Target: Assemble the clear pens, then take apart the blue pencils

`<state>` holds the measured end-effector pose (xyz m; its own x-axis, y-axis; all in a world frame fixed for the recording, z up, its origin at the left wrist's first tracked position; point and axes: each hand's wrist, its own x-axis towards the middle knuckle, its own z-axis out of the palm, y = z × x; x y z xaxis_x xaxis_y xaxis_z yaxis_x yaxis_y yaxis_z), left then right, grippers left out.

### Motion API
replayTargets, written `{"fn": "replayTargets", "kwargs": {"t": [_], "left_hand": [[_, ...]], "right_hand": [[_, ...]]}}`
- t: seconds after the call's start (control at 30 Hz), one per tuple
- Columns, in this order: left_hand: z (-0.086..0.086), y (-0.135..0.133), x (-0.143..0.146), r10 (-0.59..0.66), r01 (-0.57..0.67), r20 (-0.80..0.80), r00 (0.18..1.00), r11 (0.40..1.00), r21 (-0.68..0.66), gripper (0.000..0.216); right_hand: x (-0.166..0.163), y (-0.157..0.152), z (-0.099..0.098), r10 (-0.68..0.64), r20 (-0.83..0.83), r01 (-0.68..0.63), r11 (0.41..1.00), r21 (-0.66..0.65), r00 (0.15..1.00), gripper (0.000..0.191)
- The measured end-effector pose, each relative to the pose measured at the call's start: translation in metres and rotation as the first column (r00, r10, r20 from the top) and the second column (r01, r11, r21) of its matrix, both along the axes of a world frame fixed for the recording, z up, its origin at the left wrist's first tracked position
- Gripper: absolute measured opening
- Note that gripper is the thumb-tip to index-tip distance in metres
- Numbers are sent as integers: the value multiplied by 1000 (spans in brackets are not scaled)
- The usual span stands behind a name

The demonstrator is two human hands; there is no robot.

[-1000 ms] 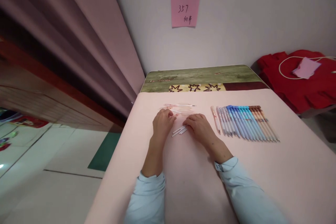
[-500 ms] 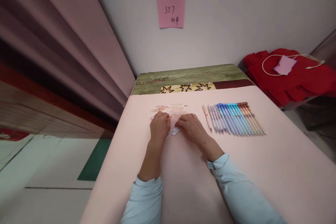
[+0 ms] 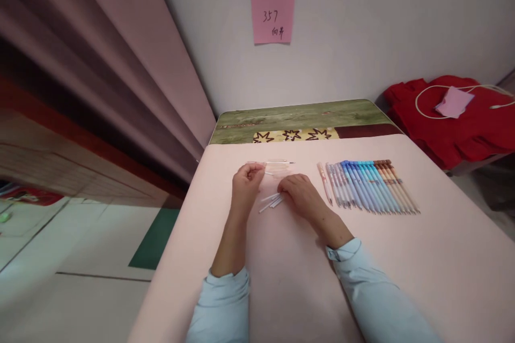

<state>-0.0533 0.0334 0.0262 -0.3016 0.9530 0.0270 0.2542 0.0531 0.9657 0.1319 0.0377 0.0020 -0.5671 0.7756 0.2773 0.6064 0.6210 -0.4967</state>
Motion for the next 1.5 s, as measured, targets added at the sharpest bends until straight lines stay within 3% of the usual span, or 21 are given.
{"fn": "replayTargets", "kwargs": {"t": [0.07,0.13,0.23,0.33,0.53,0.7,0.8,0.87,1.33,1.5], "left_hand": [[4,1,-3,7,1,411,912,1000,-19,23],[7,1,-5,6,2,677,736,1000,-11,23],[7,4,-5,36,-28,854,519,999,-25,15],[5,6,-2,84,-47,885,458,996,-70,8],[7,2,4,54,-57,838,542,998,-27,17],[12,-4,10,-75,96,681,728,995,7,32],[10,-5,10,-77,106,592,802,994,-15,35],[9,-5,9,-85,111,544,834,994,-14,33],[9,-6,1,-186,214,448,874,977,-12,27],[8,-6,-3,-246,268,403,882,963,1,24]], "right_hand": [[3,0,3,-42,-89,44,999,15,995,14],[6,0,6,-115,-180,121,992,23,977,13],[6,-3,11,-174,-282,176,984,-18,943,12],[4,-6,15,-182,-327,170,983,-63,928,12],[2,-8,18,-289,-448,225,956,-190,846,16],[4,-1,14,-441,-673,167,886,-433,594,23],[6,3,14,-521,-728,91,835,-542,445,24],[8,4,17,-555,-731,76,814,-576,397,24],[22,7,25,-587,-705,64,785,-617,398,25],[27,7,27,-583,-668,5,755,-656,463,27]]}}
